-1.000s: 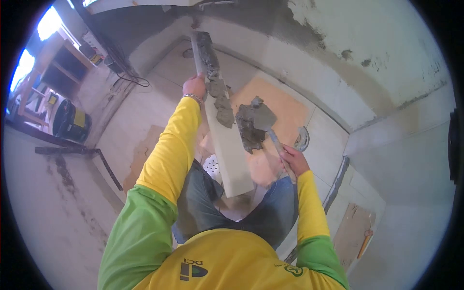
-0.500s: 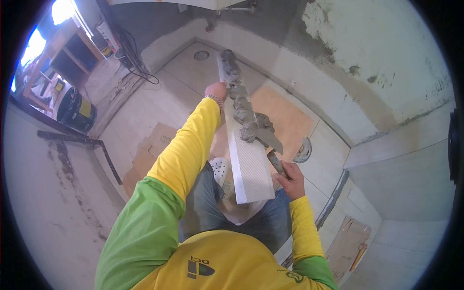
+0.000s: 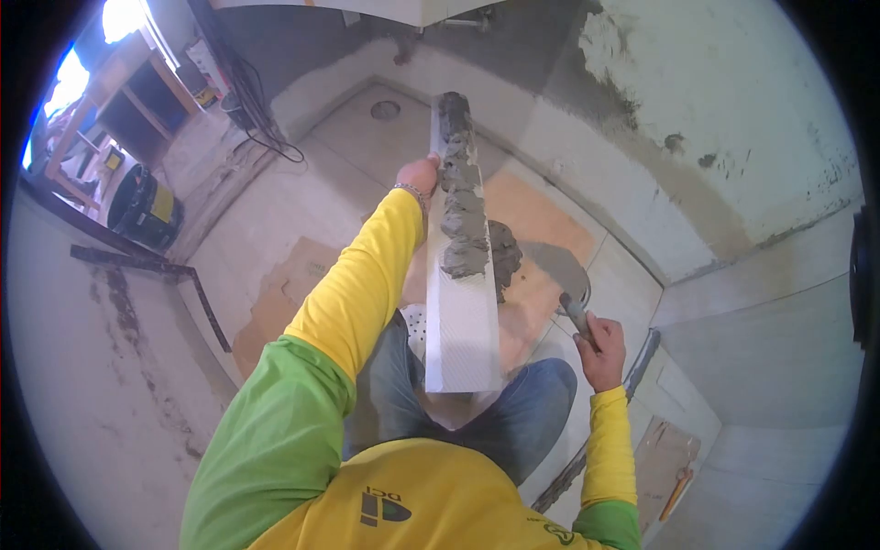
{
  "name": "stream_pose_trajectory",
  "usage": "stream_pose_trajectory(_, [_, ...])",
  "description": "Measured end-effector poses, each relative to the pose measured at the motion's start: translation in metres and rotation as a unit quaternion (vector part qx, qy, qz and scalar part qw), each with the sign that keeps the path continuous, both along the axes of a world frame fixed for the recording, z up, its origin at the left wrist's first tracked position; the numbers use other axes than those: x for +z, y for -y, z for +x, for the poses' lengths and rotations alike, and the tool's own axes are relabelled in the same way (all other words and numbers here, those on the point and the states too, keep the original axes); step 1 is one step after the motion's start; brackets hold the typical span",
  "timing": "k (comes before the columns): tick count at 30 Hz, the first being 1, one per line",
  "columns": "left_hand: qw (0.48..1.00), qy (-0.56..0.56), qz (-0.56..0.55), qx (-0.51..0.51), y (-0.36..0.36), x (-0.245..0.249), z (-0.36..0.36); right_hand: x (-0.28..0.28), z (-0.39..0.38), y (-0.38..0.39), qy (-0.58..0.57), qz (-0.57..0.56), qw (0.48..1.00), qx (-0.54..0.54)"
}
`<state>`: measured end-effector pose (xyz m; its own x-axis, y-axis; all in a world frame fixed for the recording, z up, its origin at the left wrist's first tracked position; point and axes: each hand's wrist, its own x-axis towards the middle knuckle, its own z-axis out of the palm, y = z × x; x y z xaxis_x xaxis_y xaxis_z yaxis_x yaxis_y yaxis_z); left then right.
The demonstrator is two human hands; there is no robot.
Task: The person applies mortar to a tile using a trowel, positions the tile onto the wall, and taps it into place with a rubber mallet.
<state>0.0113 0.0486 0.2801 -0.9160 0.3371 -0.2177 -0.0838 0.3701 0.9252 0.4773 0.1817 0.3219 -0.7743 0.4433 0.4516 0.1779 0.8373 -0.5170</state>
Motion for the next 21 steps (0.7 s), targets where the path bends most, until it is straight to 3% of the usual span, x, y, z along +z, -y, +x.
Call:
stream_pose_trajectory(2, [0.990, -0.101, -0.085, -0.053, -0.001, 0.002, 0.003, 0.019, -0.010, 0.000, 0.007, -0.021, 1.000, 0.014])
stream_pose_trajectory(6, [0.990, -0.116, -0.001, -0.078, -0.007, -0.026, -0.017, 0.048, -0.028, 0.001, 0.036, -0.012, 0.998, 0.055])
stream_pose_trajectory(8, [0.992, 0.057, 0.115, 0.007, -0.001, 0.004, 0.000, 0.053, -0.028, -0.002, 0.074, -0.071, 0.991, 0.085])
stream_pose_trajectory(12, [0.995, 0.022, 0.092, 0.009, 0.009, 0.039, 0.023, 0.082, -0.016, -0.020, 0.134, -0.100, 0.978, 0.126])
stream_pose_trajectory(14, [0.985, 0.085, 0.139, 0.053, 0.015, 0.077, 0.050, 0.095, -0.006, -0.031, 0.173, -0.060, 0.963, 0.198])
stream_pose_trajectory(18, [0.967, 0.101, 0.235, 0.009, 0.007, 0.049, 0.033, 0.101, -0.006, -0.037, 0.175, -0.139, 0.951, 0.214])
stream_pose_trajectory(21, [0.959, 0.090, 0.268, 0.000, 0.007, 0.057, 0.040, 0.116, -0.029, -0.040, 0.136, -0.216, 0.956, 0.144])
